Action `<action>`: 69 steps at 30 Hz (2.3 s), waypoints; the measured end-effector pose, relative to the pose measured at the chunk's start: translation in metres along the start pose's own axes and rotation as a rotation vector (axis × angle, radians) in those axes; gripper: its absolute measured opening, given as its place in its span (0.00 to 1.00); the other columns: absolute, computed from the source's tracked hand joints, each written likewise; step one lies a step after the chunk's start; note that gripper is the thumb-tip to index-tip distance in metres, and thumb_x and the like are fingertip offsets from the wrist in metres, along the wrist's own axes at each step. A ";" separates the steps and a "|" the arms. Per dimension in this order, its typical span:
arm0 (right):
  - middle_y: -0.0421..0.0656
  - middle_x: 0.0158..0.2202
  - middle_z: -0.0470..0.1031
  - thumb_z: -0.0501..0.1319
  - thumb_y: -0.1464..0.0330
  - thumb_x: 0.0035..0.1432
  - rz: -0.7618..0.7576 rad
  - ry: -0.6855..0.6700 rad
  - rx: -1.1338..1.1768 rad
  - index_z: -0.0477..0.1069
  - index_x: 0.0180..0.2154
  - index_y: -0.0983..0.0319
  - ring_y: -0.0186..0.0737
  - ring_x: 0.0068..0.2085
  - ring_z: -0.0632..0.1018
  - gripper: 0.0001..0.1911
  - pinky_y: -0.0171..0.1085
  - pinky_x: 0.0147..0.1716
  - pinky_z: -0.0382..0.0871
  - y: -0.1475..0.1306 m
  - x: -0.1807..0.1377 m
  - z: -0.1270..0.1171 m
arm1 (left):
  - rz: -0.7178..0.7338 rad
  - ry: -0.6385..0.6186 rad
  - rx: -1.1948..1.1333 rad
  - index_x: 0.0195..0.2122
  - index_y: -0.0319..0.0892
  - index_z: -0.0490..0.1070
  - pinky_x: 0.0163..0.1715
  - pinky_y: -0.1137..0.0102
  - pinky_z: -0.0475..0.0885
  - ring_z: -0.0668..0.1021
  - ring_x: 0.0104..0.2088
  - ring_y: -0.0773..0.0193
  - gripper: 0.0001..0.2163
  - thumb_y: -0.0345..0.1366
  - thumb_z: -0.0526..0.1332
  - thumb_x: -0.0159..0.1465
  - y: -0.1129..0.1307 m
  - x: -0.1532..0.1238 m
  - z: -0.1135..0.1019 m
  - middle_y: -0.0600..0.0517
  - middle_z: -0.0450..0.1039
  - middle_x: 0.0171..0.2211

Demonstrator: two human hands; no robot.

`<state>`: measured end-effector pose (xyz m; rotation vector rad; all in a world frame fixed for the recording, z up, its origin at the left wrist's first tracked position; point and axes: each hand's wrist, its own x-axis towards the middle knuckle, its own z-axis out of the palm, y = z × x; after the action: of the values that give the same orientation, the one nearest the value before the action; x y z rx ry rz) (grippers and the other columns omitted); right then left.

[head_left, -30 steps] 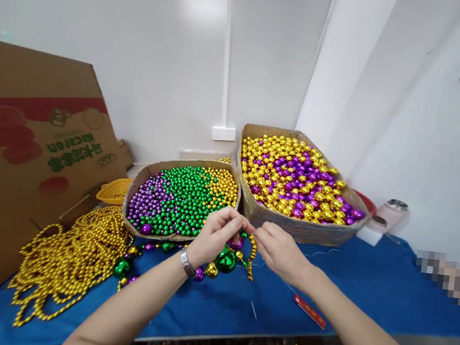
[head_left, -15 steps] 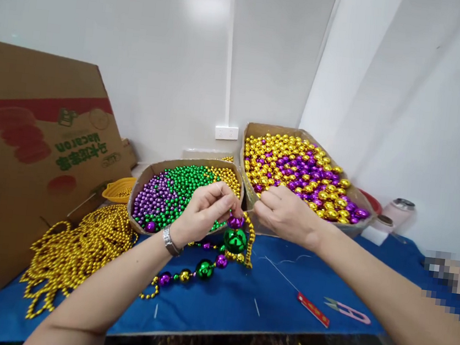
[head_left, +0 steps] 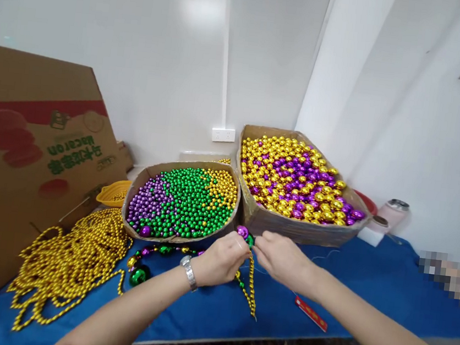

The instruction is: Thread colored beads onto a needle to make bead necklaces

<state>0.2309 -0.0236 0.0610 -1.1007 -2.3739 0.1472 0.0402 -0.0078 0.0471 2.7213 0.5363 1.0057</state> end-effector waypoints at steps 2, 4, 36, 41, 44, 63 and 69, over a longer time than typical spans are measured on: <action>0.36 0.19 0.63 0.48 0.71 0.63 0.108 0.041 0.145 0.63 0.23 0.62 0.31 0.21 0.65 0.16 0.31 0.21 0.54 -0.012 -0.014 0.016 | 0.035 0.010 0.026 0.32 0.41 0.64 0.32 0.66 0.65 0.67 0.31 0.61 0.09 0.29 0.46 0.65 -0.002 -0.001 0.010 0.48 0.66 0.28; 0.34 0.18 0.62 0.41 0.67 0.67 0.213 0.123 0.270 0.63 0.26 0.61 0.29 0.18 0.65 0.20 0.28 0.18 0.55 -0.024 -0.027 0.038 | 0.024 0.042 -0.006 0.33 0.41 0.64 0.33 0.65 0.65 0.67 0.32 0.61 0.09 0.28 0.46 0.64 -0.002 -0.002 0.017 0.47 0.67 0.29; 0.52 0.54 0.68 0.49 0.71 0.63 0.173 0.516 -0.103 0.48 0.63 0.61 0.49 0.52 0.71 0.28 0.48 0.44 0.72 -0.016 -0.039 0.127 | -0.752 0.194 -0.707 0.24 0.38 0.65 0.22 0.75 0.59 0.64 0.22 0.70 0.17 0.49 0.58 0.58 -0.022 0.003 0.018 0.55 0.66 0.21; 0.46 0.53 0.70 0.52 0.76 0.58 -0.130 0.269 0.064 0.55 0.61 0.57 0.45 0.49 0.74 0.29 0.41 0.45 0.72 -0.049 -0.070 0.118 | -0.630 0.235 -0.588 0.27 0.38 0.67 0.27 0.73 0.63 0.68 0.26 0.68 0.15 0.45 0.55 0.62 -0.020 0.005 0.007 0.53 0.68 0.25; 0.41 0.41 0.78 0.52 0.74 0.60 0.000 0.309 0.318 0.64 0.54 0.54 0.38 0.39 0.79 0.21 0.34 0.38 0.74 -0.055 -0.079 0.100 | -0.569 0.180 -0.523 0.28 0.39 0.67 0.29 0.73 0.64 0.68 0.27 0.67 0.13 0.42 0.53 0.64 -0.012 -0.004 0.010 0.53 0.67 0.25; 0.44 0.36 0.74 0.65 0.54 0.48 0.790 0.603 1.223 0.72 0.34 0.60 0.42 0.38 0.75 0.18 0.36 0.32 0.71 -0.024 -0.051 0.105 | -0.583 0.243 -0.484 0.29 0.40 0.69 0.35 0.70 0.67 0.73 0.32 0.63 0.12 0.41 0.52 0.64 0.015 -0.052 0.049 0.48 0.72 0.31; 0.36 0.21 0.66 0.63 0.56 0.53 0.715 0.556 1.376 0.69 0.32 0.60 0.29 0.22 0.66 0.13 0.28 0.19 0.59 -0.028 -0.043 0.102 | -0.729 0.186 -0.790 0.27 0.38 0.68 0.28 0.73 0.64 0.68 0.26 0.68 0.15 0.45 0.56 0.62 0.004 -0.057 0.049 0.52 0.67 0.24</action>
<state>0.1851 -0.0623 -0.0358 -0.9424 -0.8461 1.2736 0.0339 -0.0369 -0.0223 1.5677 0.8459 0.9704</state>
